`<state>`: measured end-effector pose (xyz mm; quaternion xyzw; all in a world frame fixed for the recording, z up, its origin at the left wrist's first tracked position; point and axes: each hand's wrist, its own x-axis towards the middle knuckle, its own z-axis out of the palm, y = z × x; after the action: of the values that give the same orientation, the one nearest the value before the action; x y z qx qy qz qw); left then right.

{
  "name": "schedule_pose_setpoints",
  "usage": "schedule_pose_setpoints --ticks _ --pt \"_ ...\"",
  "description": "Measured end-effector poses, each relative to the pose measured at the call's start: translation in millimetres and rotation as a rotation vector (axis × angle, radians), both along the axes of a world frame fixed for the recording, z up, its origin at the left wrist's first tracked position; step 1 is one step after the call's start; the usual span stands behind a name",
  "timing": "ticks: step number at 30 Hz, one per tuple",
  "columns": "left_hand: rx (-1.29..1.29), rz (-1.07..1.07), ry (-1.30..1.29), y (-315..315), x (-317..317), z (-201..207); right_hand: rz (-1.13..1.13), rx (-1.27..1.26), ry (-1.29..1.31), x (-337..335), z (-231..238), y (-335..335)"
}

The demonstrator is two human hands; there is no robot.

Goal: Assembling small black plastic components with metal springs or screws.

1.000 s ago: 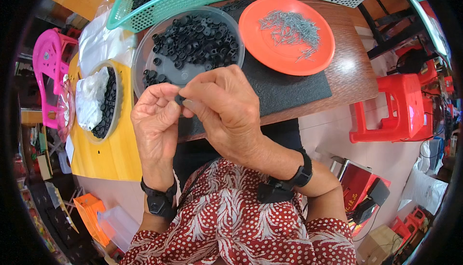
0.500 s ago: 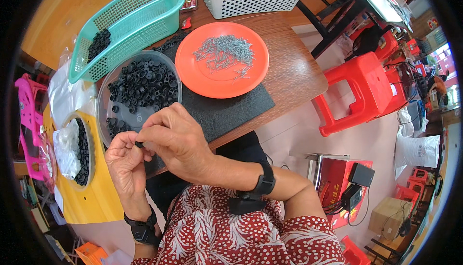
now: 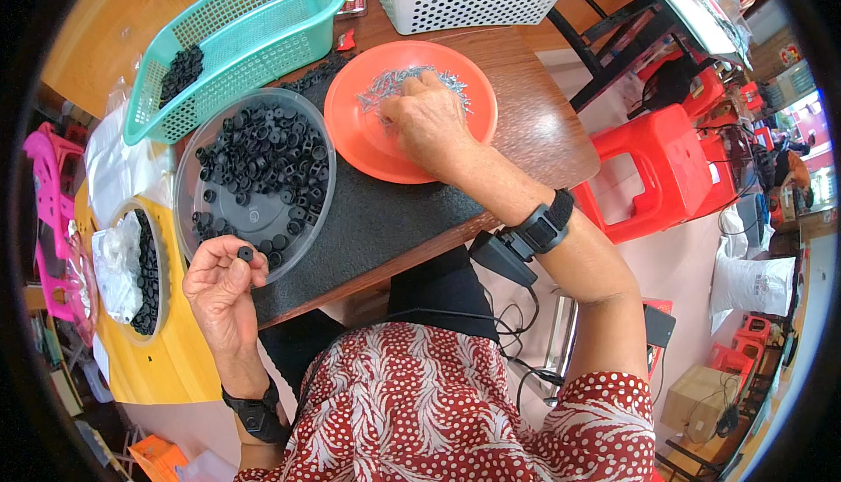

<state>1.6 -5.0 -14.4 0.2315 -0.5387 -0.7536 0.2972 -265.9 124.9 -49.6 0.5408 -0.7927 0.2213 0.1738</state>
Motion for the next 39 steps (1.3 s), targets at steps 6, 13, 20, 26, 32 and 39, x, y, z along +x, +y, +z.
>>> schedule_pose_setpoints --ticks 6,13,20,26,32,39 --pt "0.005 -0.001 -0.016 0.2 0.4 0.3 0.007 -0.065 -0.093 -2.6 12.6 3.1" --pt "0.018 -0.018 -0.018 0.7 -0.1 1.7 0.134 0.041 -0.127 0.7 12.5 13.9" --pt "0.029 -0.010 -0.019 0.4 1.8 1.2 0.143 0.030 -0.166 -1.3 19.5 21.9" --pt "0.016 -0.014 -0.025 0.1 1.5 1.2 0.155 0.083 -0.166 4.6 15.9 16.1" --pt "0.016 -0.008 -0.029 0.2 2.1 1.0 0.104 0.028 -0.098 -0.8 16.0 15.2" --pt "0.030 -0.001 -0.037 1.7 2.6 1.8 0.151 0.080 -0.115 -3.5 14.0 21.7"
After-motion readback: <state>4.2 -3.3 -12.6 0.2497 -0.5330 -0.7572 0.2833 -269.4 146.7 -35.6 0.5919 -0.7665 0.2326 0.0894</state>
